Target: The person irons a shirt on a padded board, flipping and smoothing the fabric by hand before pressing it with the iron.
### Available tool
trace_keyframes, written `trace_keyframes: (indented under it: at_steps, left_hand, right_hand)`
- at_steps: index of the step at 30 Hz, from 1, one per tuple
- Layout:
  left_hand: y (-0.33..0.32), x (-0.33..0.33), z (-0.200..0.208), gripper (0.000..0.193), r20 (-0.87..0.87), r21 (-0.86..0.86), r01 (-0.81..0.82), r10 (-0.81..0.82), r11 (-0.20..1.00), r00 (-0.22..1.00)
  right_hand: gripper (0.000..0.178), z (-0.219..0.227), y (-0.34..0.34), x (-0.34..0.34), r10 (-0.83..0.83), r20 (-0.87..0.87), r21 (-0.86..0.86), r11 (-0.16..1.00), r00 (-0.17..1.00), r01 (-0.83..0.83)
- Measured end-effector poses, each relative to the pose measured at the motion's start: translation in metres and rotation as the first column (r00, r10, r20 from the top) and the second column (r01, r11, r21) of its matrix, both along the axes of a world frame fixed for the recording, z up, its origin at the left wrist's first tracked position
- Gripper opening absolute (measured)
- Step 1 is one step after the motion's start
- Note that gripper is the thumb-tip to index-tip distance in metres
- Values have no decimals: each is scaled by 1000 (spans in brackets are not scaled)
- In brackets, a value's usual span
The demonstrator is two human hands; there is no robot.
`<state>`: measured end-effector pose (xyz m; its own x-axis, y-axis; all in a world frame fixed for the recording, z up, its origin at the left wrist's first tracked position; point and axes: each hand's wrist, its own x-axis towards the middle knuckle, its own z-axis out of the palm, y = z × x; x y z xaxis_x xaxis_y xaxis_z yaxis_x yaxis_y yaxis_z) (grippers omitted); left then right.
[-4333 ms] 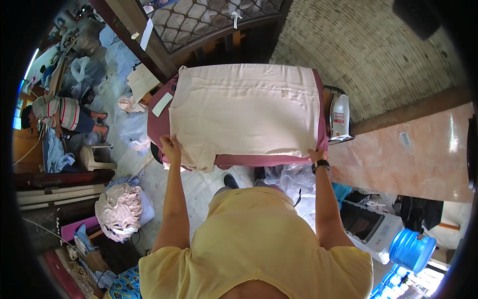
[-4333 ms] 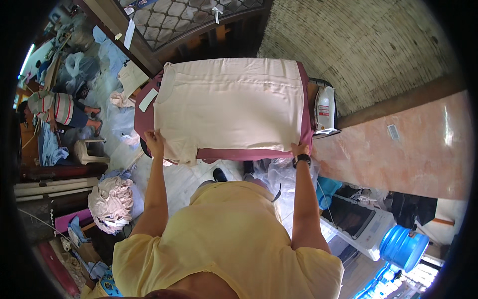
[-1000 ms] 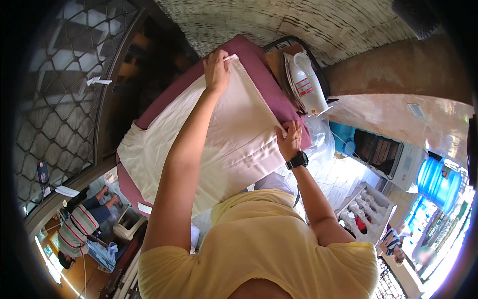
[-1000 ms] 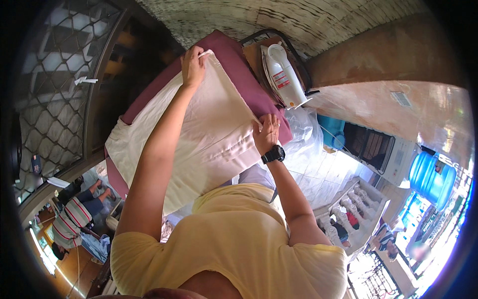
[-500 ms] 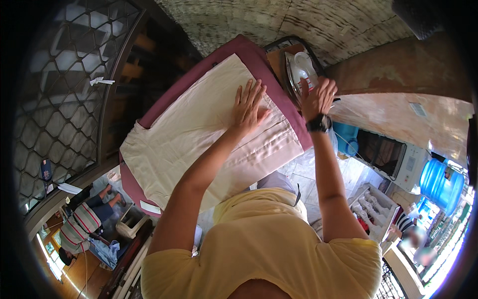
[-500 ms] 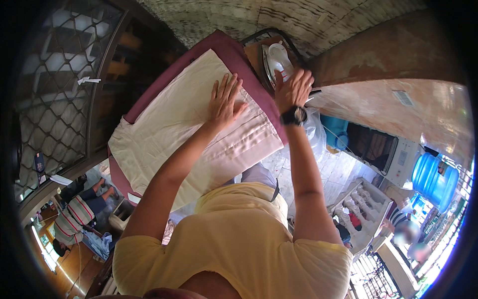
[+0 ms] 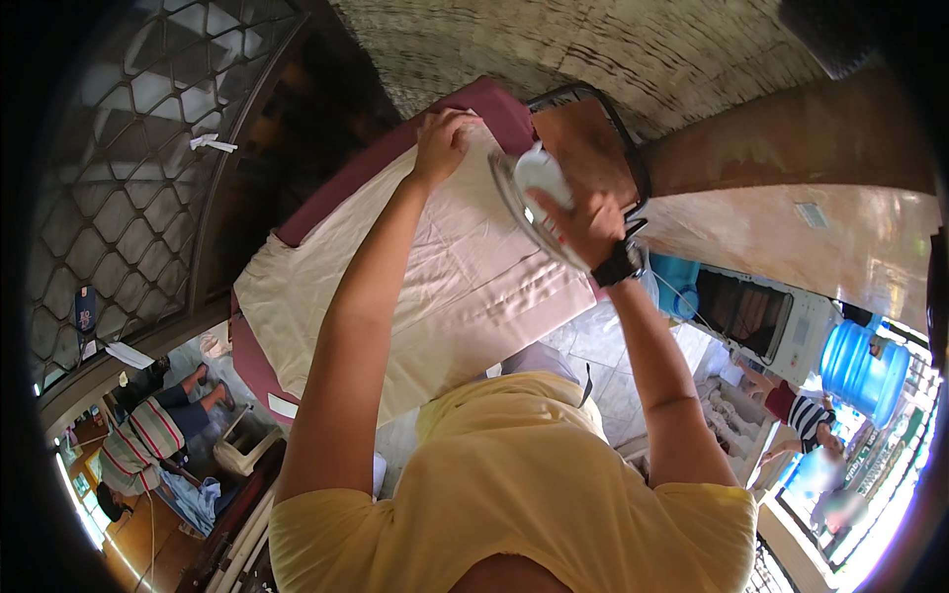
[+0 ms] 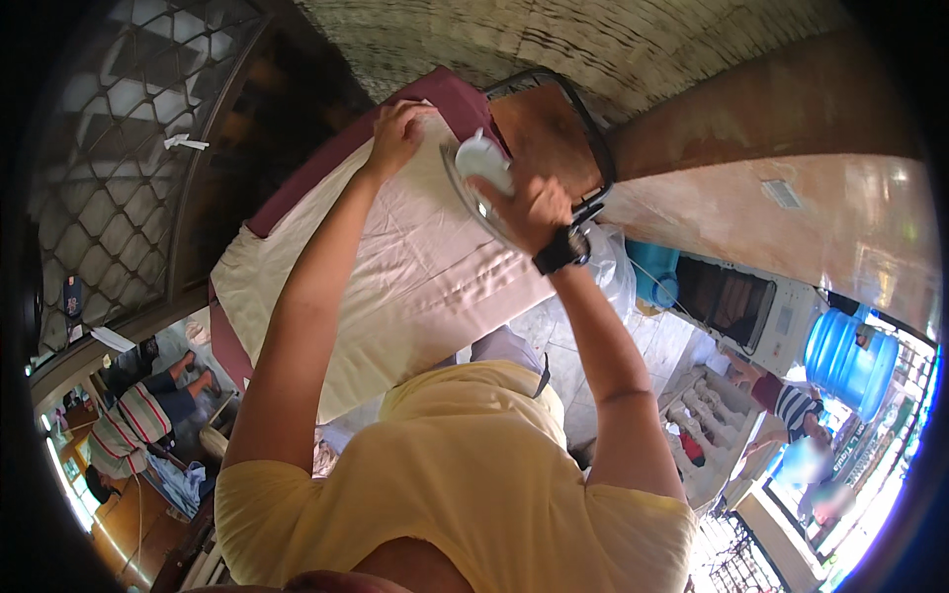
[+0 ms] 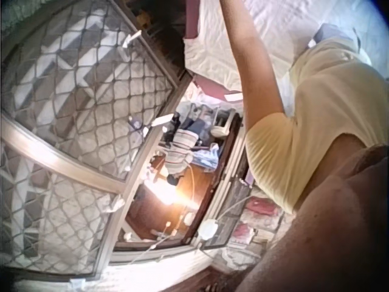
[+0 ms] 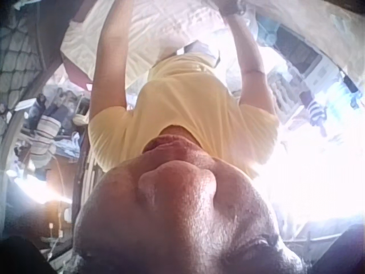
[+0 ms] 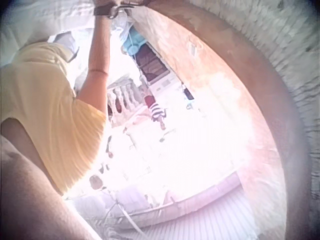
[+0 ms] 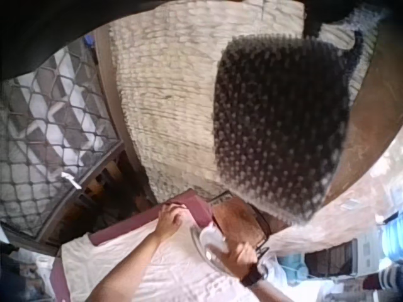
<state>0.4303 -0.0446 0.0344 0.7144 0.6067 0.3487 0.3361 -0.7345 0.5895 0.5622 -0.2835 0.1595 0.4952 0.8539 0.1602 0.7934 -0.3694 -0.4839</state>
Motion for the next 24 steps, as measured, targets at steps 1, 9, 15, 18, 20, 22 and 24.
trace_keyframes:
  at_steps: [1, 9, 15, 18, 20, 22, 24]
  left_hand:
    - [4, 4, -1, 33, 62, -103, 7, -1, 995, 998]
    - [53, -15, -7, 40, 222, -724, 229, -95, 651, 970]
    - [-22, -57, 32, 19, 226, -17, -315, 311, 949, 923]
    - [-64, -77, 17, 32, -134, 167, -286, 309, 944, 941]
    - [-64, -86, 18, 39, -125, 218, -326, 358, 920, 925]
    - [-62, -95, 15, 43, -123, 207, -343, 372, 916, 920]
    - [-57, -98, 7, 45, -128, 142, -335, 353, 931, 927]
  right_hand:
    - [54, -5, -2, -13, 12, -8, -9, 1000, 1000, -12]
    - [55, -36, 39, -37, -95, 83, 1, 995, 992, 96]
    - [72, -38, 137, -8, -120, 130, -82, 988, 984, 131]
    - [76, -33, 146, -5, -67, 23, -126, 990, 998, 69]
    - [79, -31, 133, 0, -36, -3, -223, 974, 999, 34]
    - [80, -38, 105, 9, 72, -51, -294, 952, 996, -84]
    - [65, -25, 82, 15, 295, -62, -259, 918, 954, -300]
